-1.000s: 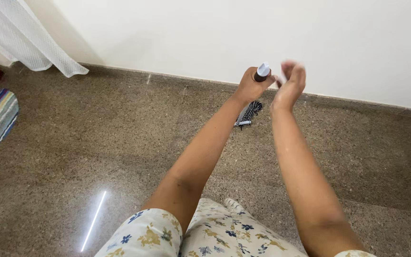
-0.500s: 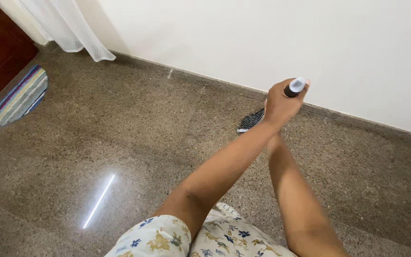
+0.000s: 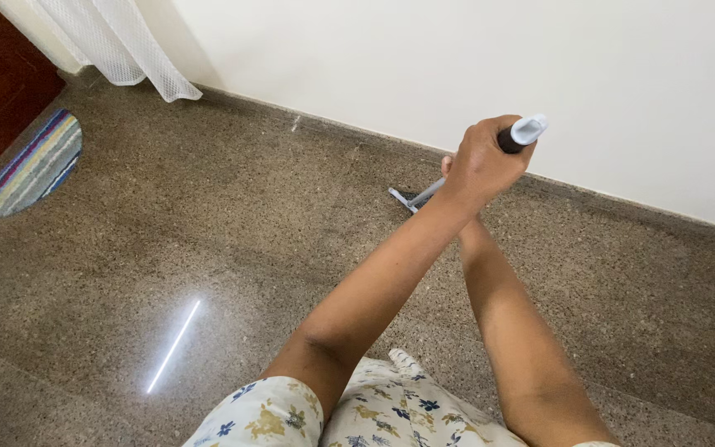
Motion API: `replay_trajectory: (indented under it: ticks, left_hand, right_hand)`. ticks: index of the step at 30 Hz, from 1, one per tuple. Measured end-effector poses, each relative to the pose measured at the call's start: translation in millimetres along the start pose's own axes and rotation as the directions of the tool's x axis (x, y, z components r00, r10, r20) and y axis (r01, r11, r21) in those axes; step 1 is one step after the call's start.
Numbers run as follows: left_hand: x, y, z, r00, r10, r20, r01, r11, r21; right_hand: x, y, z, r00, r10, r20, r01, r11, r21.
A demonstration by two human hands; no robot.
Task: The person mops the floor by moving a wet mop back and forth across the polished surface near a door and a curtain.
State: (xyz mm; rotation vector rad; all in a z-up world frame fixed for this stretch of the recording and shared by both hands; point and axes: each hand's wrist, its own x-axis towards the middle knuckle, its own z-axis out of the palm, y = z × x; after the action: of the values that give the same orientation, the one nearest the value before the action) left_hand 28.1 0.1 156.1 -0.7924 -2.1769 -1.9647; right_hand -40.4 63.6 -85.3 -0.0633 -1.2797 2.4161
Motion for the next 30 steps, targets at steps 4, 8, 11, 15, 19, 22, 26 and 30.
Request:
replay_trajectory:
  ticks: [4,8,11,15,19,22,26,30]
  left_hand:
    - [1,-2,-16,1.000,0.007,0.011,-0.008,0.999,0.051]
    - [-2,-13,-34,0.987,0.143,-0.080,-0.139,0.989,0.044]
    - [-4,-20,-37,0.967,0.219,-0.128,-0.216,0.976,0.038]
    - [-2,-18,-22,0.925,0.345,-0.160,-0.349,0.937,0.001]
    - [-1,-3,-9,0.914,0.362,-0.181,-0.382,0.921,-0.084]
    - [1,7,-2,0.949,0.262,-0.175,-0.292,0.940,-0.177]
    - [-1,24,18,0.944,0.275,-0.181,-0.316,0.910,-0.269]
    - [-3,38,48,0.939,0.270,-0.214,-0.326,0.897,-0.298]
  right_hand:
    - [6,17,17,0.999,-0.004,0.033,0.000,0.991,0.131]
    - [12,32,38,0.983,-0.079,0.166,0.055,0.988,0.144]
    - [6,33,41,0.981,0.037,0.192,-0.053,0.995,0.079]
    - [10,33,37,0.939,-0.169,0.298,0.142,0.984,0.109]
    - [13,11,14,0.960,-0.228,0.164,0.281,0.775,-0.567]
    - [7,-23,7,0.938,-0.243,0.246,0.346,0.664,-0.663]
    - [-13,-87,-11,0.933,-0.217,0.288,0.356,0.683,-0.638]
    - [1,-110,-30,0.956,-0.171,0.240,0.271,0.830,-0.487]
